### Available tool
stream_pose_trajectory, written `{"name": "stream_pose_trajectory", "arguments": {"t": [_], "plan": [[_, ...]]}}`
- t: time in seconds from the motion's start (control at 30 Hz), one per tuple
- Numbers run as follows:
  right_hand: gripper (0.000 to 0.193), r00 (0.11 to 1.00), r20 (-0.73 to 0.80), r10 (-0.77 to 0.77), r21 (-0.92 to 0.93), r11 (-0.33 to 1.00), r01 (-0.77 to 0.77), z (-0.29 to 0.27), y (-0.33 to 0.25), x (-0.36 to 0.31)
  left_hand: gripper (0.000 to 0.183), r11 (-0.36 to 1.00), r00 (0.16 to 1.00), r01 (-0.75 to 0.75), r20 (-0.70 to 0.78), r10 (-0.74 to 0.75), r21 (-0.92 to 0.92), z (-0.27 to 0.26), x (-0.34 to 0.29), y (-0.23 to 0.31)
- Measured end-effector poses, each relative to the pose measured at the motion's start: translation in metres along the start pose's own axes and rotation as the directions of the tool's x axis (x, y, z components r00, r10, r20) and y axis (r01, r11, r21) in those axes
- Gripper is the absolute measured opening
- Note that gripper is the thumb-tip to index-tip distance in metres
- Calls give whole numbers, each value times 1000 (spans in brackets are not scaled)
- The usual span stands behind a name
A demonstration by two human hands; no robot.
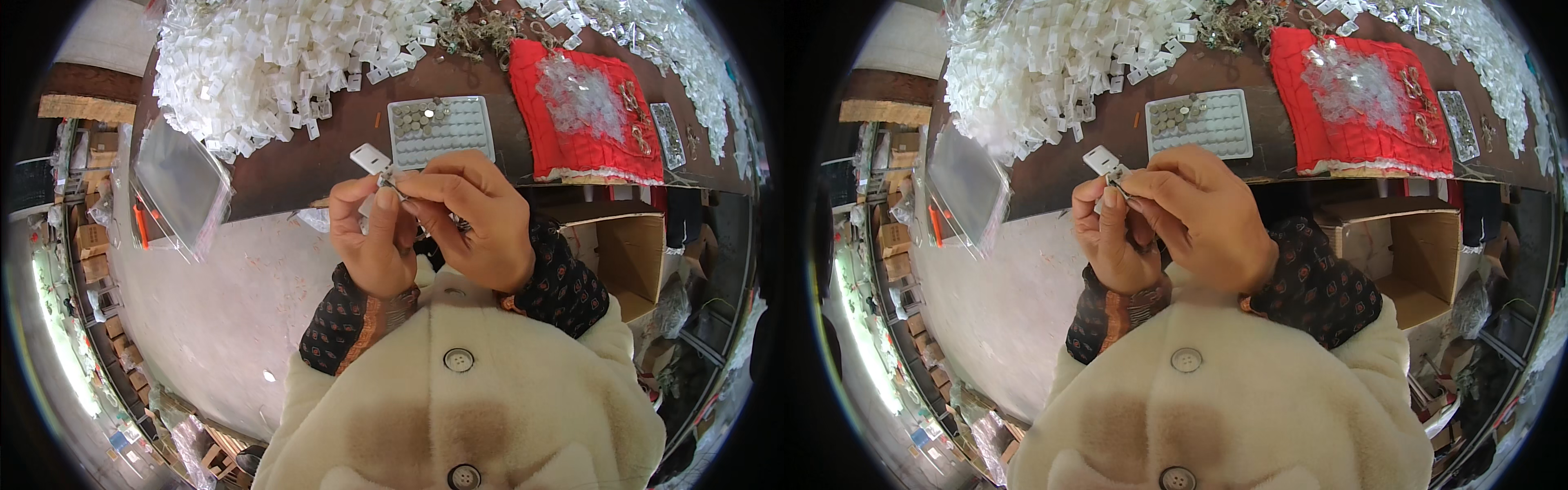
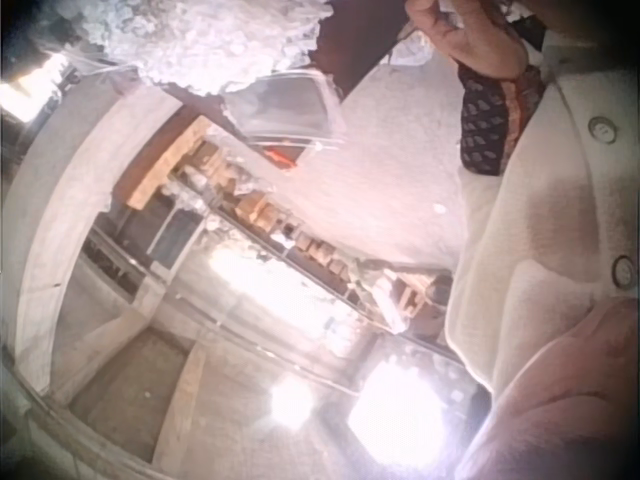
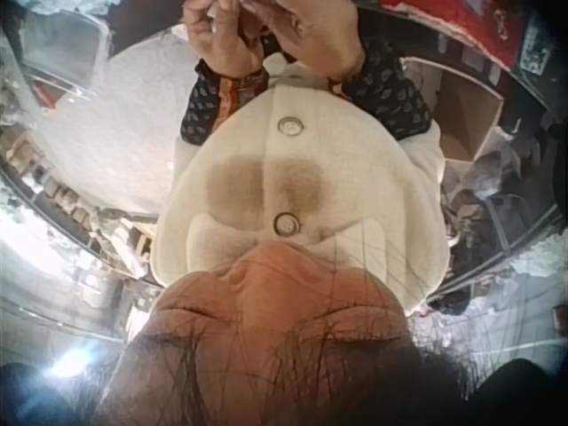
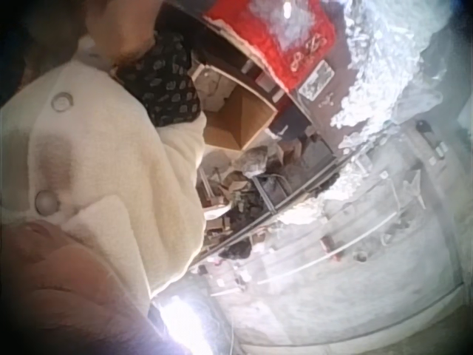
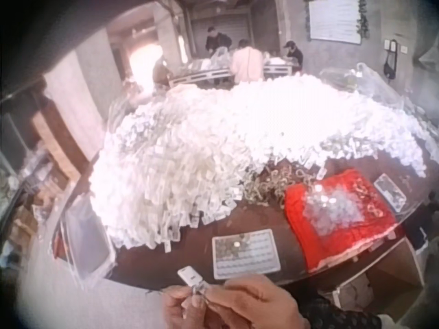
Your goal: The person repeatedly picks small white plastic housings and metallic components from a tray, inserts the metal parts into the housings, and places the assembled units into a cardboard box. The person occasionally uses a small flashlight to illuminate the components during assembly.
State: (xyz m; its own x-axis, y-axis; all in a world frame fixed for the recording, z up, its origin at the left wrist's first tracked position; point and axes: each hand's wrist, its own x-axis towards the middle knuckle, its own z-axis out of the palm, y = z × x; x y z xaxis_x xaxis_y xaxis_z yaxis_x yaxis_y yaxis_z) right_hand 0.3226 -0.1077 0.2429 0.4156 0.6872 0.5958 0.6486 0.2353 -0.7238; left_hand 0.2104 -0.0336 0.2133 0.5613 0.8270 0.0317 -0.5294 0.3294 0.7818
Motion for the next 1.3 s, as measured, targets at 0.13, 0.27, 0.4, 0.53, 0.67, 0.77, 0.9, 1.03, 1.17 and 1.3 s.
{"name": "stream_pose_trajectory", "arguments": {"t": [0.13, 0.27, 0.4, 0.53, 0.67, 0.77, 0.9, 1.03, 1.17, 1.3], "plan": [[25, 997, -2, -74, -113, 991, 73, -2, 6, 1, 18, 994, 994, 109, 6, -109, 4, -1, 5, 5], [24, 978, 54, -201, -227, 952, 208, -8, 12, 5, 21, 970, 989, 147, -35, -143, 192, -1, 6, 10], [24, 971, 69, -228, -244, 940, 238, -8, 17, 5, 25, 957, 985, 165, 2, -170, 237, -4, 6, 13], [24, 971, 86, -225, -267, 933, 240, -8, 19, 4, 25, 942, 984, 167, 13, -179, 290, -5, 6, 13], [30, 980, 92, -174, -240, 952, 192, -12, 16, 5, 24, 923, 977, 189, 33, -212, 337, -8, 8, 16], [32, 991, 106, -86, -166, 981, 103, -16, 13, 5, 22, 939, 961, 253, 51, -271, 232, -11, 12, 19], [27, 995, 96, 31, -6, 1000, -30, -12, 4, 4, 19, 974, 974, 196, 94, -207, 115, -13, 15, 15], [29, 973, 149, 179, 54, 981, -189, -11, -9, 5, 20, 988, 989, 144, 17, -145, 57, -12, 14, 9], [31, 944, 141, 298, 124, 941, -315, -7, -15, 5, 20, 998, 999, 50, 20, -50, -29, -10, 11, 3], [28, 911, 94, 401, 210, 886, -412, 2, -13, 2, 17, 999, 998, -8, -54, 10, 40, -6, 8, -1]]}}
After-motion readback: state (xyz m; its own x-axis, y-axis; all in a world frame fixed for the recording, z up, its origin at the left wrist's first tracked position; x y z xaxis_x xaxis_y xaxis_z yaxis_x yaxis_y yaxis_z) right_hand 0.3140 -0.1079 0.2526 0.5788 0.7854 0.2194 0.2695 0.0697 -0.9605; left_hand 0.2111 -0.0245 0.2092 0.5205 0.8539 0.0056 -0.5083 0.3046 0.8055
